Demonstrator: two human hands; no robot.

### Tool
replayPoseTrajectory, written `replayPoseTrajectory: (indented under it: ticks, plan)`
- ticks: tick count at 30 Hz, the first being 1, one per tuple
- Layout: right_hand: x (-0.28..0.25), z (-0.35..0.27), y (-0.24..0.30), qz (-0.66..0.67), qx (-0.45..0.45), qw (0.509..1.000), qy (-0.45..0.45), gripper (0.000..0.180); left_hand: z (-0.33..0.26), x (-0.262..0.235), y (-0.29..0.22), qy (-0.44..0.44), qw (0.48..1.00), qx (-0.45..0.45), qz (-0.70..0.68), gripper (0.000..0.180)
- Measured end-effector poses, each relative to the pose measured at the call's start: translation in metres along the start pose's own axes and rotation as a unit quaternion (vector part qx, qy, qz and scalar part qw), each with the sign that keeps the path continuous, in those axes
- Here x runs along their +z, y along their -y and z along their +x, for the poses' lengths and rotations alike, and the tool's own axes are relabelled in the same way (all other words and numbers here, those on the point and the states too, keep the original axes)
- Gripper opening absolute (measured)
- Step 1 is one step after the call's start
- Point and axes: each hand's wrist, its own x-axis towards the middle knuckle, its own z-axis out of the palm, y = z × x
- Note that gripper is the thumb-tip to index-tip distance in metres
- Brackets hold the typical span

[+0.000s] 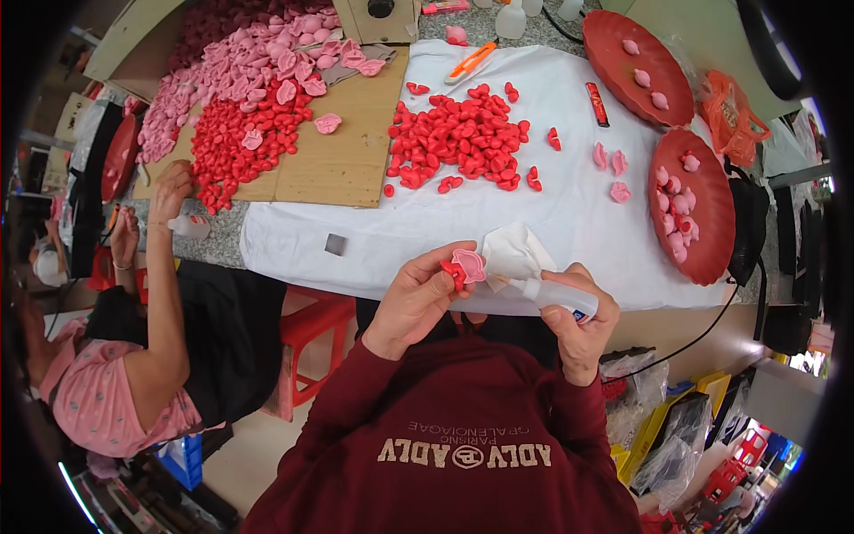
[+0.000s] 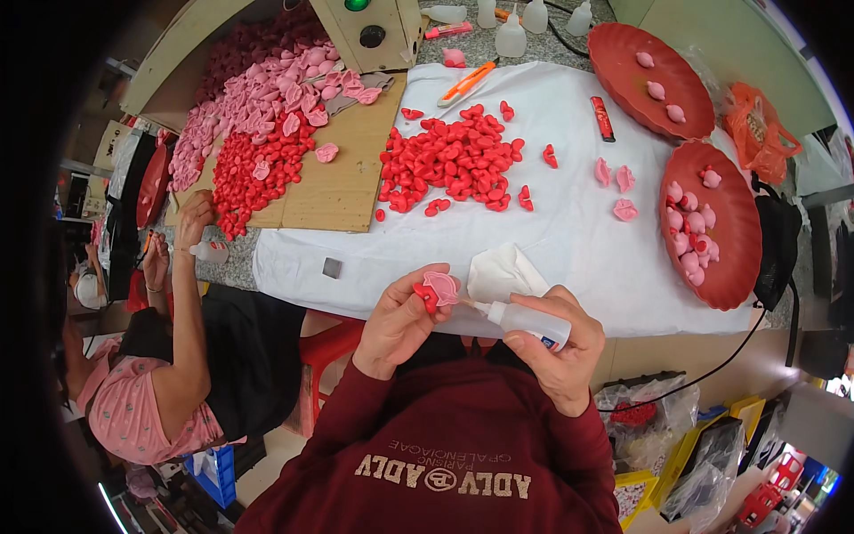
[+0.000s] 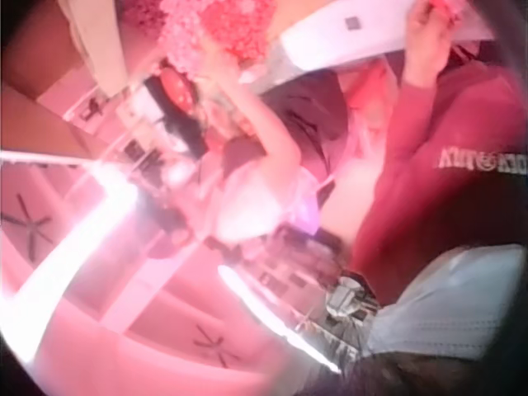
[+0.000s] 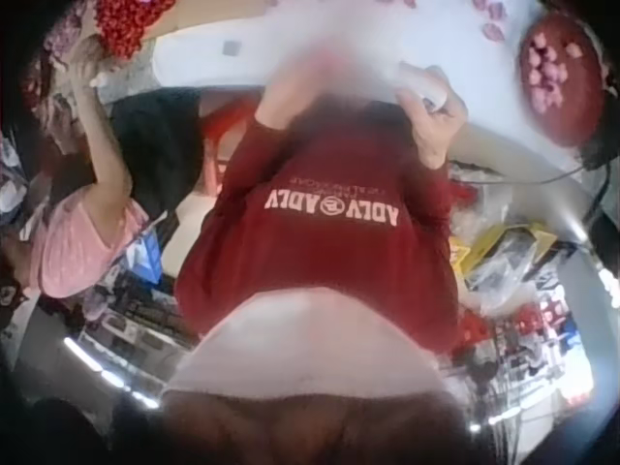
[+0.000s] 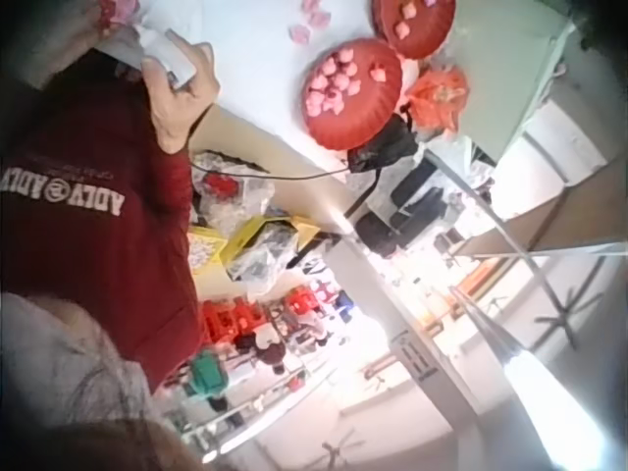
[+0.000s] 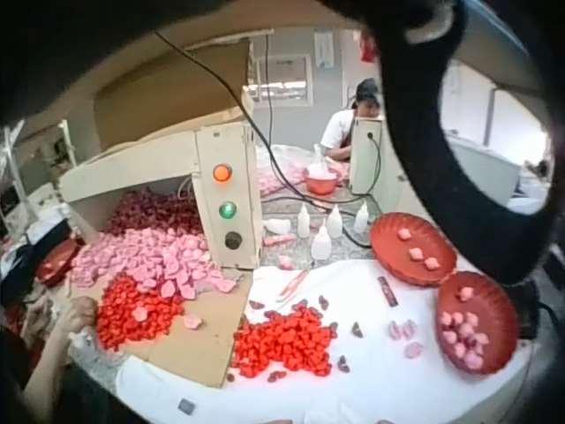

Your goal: Assembling small decorative clay items by attaching pink and red clay pieces to a white clay base.

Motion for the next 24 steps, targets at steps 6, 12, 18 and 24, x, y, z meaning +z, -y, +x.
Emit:
replayPoseTrajectory:
  ticks: [6,12,18,24]
  plan:
    - [0.007,0.001,0.007,-0.021,-0.02,0.999,0.035,0.033,0.0,-0.001,-0.001,0.003,1.0,-0.003,-0.005,0.049]
    - [0.011,0.0,0.009,-0.031,0.023,0.999,0.033,0.034,-0.001,-0.001,0.0,-0.002,1.0,-0.004,-0.007,0.049]
    - [0.012,0.001,0.009,-0.036,0.019,0.999,0.034,0.033,-0.001,0.0,0.0,0.0,1.0,-0.001,-0.009,0.048]
    - [0.008,0.0,0.009,-0.036,0.015,0.999,0.024,0.032,-0.002,0.001,0.0,0.0,1.0,0.002,0.006,0.048]
